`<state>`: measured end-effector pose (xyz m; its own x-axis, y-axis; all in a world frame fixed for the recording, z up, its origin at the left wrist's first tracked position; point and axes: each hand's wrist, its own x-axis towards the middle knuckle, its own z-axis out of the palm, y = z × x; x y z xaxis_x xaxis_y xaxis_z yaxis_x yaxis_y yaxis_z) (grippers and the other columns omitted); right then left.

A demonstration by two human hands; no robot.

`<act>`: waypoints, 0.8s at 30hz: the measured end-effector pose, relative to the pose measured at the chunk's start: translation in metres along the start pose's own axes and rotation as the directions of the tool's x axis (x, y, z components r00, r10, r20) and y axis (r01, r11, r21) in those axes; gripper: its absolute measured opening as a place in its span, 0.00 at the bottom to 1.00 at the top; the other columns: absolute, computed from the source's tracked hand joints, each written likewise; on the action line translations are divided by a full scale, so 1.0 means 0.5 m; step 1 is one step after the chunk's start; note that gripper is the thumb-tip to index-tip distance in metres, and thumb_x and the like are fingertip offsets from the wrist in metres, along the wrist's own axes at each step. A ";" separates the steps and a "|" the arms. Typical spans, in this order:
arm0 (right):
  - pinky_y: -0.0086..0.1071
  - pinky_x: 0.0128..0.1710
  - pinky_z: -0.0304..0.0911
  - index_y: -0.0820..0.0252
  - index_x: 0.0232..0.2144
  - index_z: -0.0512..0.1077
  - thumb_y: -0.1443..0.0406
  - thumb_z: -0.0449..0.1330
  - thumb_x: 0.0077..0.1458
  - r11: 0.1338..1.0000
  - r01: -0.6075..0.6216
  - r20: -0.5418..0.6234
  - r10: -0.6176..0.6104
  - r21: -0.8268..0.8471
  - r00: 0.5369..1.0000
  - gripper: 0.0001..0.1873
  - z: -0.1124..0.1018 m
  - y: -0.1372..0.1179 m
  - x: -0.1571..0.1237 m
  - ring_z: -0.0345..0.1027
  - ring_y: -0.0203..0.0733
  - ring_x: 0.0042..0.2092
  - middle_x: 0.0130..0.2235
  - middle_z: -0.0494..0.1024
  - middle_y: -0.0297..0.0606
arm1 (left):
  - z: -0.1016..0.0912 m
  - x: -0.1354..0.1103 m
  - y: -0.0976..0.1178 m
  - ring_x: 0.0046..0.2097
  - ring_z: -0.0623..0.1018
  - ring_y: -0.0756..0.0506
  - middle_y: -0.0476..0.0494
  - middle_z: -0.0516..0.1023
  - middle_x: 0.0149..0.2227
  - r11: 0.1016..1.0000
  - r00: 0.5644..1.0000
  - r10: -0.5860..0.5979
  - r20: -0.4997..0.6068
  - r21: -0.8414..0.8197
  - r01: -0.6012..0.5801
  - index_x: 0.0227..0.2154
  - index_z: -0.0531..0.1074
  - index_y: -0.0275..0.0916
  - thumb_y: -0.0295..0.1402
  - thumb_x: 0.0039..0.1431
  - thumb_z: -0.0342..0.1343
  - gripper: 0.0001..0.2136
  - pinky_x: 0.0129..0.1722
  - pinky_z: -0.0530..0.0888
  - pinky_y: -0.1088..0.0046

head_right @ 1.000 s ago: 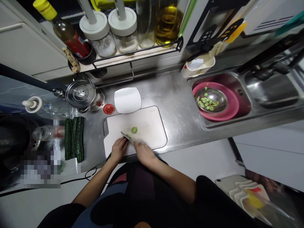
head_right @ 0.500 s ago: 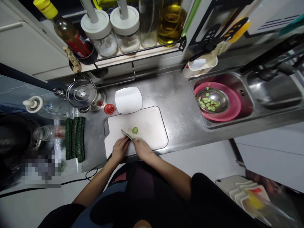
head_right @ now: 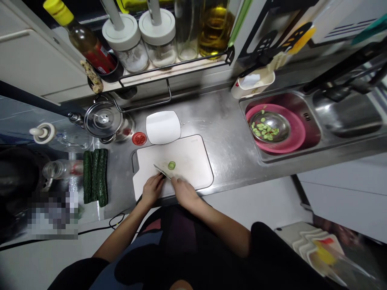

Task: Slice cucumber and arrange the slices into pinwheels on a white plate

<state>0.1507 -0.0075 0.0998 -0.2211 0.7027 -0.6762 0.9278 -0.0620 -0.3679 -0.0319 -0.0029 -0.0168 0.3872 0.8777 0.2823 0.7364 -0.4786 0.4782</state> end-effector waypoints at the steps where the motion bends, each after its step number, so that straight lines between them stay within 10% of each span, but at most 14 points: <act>1: 0.29 0.33 0.60 0.61 0.49 0.63 0.77 0.41 0.57 1.000 -0.003 0.006 0.003 -0.004 1.000 0.21 0.000 0.000 -0.007 0.72 0.43 0.41 0.42 0.75 0.45 | 0.000 0.000 0.000 0.42 0.78 0.45 0.41 0.79 0.42 1.000 1.000 -0.002 -0.001 0.000 0.002 0.43 0.74 0.40 0.35 0.63 0.49 0.11 0.43 0.77 0.66; 24: 0.31 0.36 0.61 0.61 0.49 0.63 0.77 0.39 0.58 1.000 -0.012 0.058 0.012 0.006 0.998 0.22 0.002 -0.003 -0.028 0.72 0.45 0.42 0.43 0.74 0.46 | 0.006 -0.006 -0.007 0.43 0.78 0.44 0.42 0.79 0.41 0.999 0.998 -0.041 0.038 -0.015 0.041 0.42 0.74 0.42 0.34 0.62 0.49 0.10 0.44 0.76 0.64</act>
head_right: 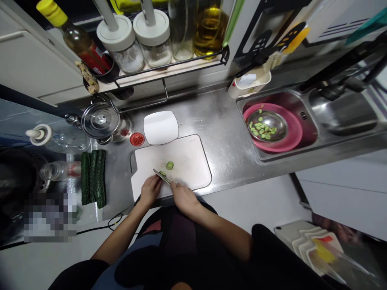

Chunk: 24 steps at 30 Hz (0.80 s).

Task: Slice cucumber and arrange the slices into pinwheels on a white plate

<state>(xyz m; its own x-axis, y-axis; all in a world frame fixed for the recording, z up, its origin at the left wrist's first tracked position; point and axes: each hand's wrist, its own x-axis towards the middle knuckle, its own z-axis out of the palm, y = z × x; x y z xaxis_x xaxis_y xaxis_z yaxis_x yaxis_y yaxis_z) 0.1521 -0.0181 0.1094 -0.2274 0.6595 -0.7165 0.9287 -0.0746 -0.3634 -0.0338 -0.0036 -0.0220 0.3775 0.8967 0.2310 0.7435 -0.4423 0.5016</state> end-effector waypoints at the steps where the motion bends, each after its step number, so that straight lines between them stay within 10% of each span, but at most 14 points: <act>1: 0.31 0.36 0.61 0.61 0.49 0.63 0.77 0.39 0.58 1.000 -0.002 0.000 0.002 0.002 1.000 0.22 -0.001 -0.001 0.000 0.72 0.45 0.42 0.43 0.75 0.47 | 0.000 0.000 0.000 0.42 0.78 0.44 0.42 0.79 0.41 1.000 1.000 0.002 -0.003 0.004 -0.002 0.41 0.74 0.41 0.34 0.62 0.49 0.10 0.44 0.76 0.64; 24: 0.31 0.38 0.63 0.61 0.49 0.63 0.75 0.40 0.60 1.000 0.007 -0.014 -0.007 0.007 1.000 0.20 0.002 -0.017 0.053 0.72 0.44 0.44 0.43 0.75 0.47 | 0.000 -0.002 0.000 0.44 0.78 0.44 0.42 0.79 0.42 1.000 1.000 -0.006 0.021 0.006 0.006 0.43 0.74 0.42 0.34 0.63 0.48 0.11 0.45 0.76 0.63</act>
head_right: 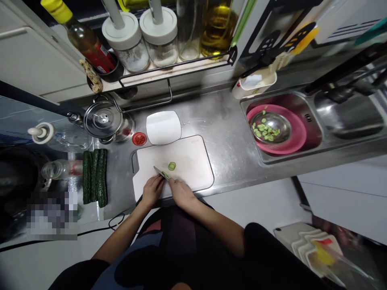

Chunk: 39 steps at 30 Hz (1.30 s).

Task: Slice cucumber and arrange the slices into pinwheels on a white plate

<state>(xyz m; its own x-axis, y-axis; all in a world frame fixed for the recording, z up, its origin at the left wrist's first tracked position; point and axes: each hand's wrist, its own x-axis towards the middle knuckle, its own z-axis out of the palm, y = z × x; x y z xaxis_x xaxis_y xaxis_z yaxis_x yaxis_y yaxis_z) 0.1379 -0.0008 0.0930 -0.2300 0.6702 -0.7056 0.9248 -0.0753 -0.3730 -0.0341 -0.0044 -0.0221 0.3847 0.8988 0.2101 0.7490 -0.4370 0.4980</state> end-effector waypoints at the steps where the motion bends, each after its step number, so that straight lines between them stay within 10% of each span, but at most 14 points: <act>1: 0.31 0.38 0.63 0.61 0.49 0.63 0.75 0.40 0.60 1.000 0.000 0.003 0.000 -0.001 1.000 0.19 0.000 -0.001 0.004 0.71 0.44 0.44 0.43 0.75 0.47 | 0.000 0.000 0.000 0.44 0.78 0.44 0.42 0.79 0.43 1.000 1.000 0.001 0.002 -0.004 -0.001 0.43 0.74 0.42 0.34 0.63 0.48 0.11 0.45 0.76 0.63; 39: 0.31 0.36 0.62 0.62 0.50 0.63 0.78 0.38 0.57 1.000 -0.016 0.027 0.016 -0.018 1.000 0.23 -0.007 0.010 -0.056 0.72 0.44 0.42 0.43 0.75 0.46 | -0.004 0.004 0.006 0.41 0.78 0.46 0.42 0.79 0.39 0.999 0.997 0.038 -0.064 0.021 -0.037 0.41 0.74 0.40 0.34 0.63 0.48 0.10 0.42 0.76 0.67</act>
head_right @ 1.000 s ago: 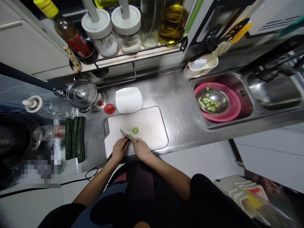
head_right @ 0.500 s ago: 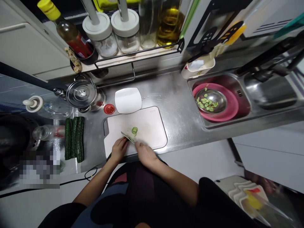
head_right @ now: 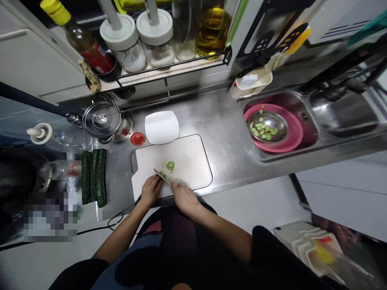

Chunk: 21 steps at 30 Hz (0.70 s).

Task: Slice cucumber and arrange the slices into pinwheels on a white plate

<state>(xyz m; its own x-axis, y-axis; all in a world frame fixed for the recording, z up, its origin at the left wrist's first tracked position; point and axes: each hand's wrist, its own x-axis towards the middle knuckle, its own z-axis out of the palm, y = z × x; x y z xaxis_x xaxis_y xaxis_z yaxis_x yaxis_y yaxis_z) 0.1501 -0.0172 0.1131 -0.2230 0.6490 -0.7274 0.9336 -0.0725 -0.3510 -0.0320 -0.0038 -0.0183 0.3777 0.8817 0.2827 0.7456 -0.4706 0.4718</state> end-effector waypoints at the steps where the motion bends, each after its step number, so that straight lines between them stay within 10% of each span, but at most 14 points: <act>1: 0.31 0.37 0.62 0.63 0.50 0.62 0.78 0.38 0.57 1.000 0.001 0.001 -0.001 0.001 1.000 0.23 0.000 0.000 0.000 0.72 0.44 0.43 0.43 0.75 0.46 | 0.000 0.000 0.000 0.41 0.78 0.46 0.42 0.79 0.40 1.000 1.000 0.004 -0.004 -0.002 -0.004 0.41 0.74 0.40 0.34 0.63 0.48 0.10 0.43 0.76 0.67; 21: 0.30 0.36 0.61 0.63 0.49 0.63 0.78 0.39 0.57 0.999 0.020 0.007 -0.020 0.026 1.000 0.22 -0.007 -0.006 0.021 0.71 0.44 0.43 0.43 0.75 0.47 | 0.004 0.000 -0.001 0.41 0.78 0.45 0.42 0.79 0.39 1.000 1.000 0.009 -0.015 0.000 -0.009 0.41 0.74 0.40 0.34 0.63 0.48 0.10 0.42 0.76 0.66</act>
<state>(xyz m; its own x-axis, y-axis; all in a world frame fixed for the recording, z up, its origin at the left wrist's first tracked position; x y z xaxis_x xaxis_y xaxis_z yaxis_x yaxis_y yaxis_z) 0.1462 -0.0074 0.1087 -0.2435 0.6448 -0.7245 0.9214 -0.0794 -0.3804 -0.0313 -0.0037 -0.0203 0.3760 0.8771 0.2988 0.7422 -0.4782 0.4695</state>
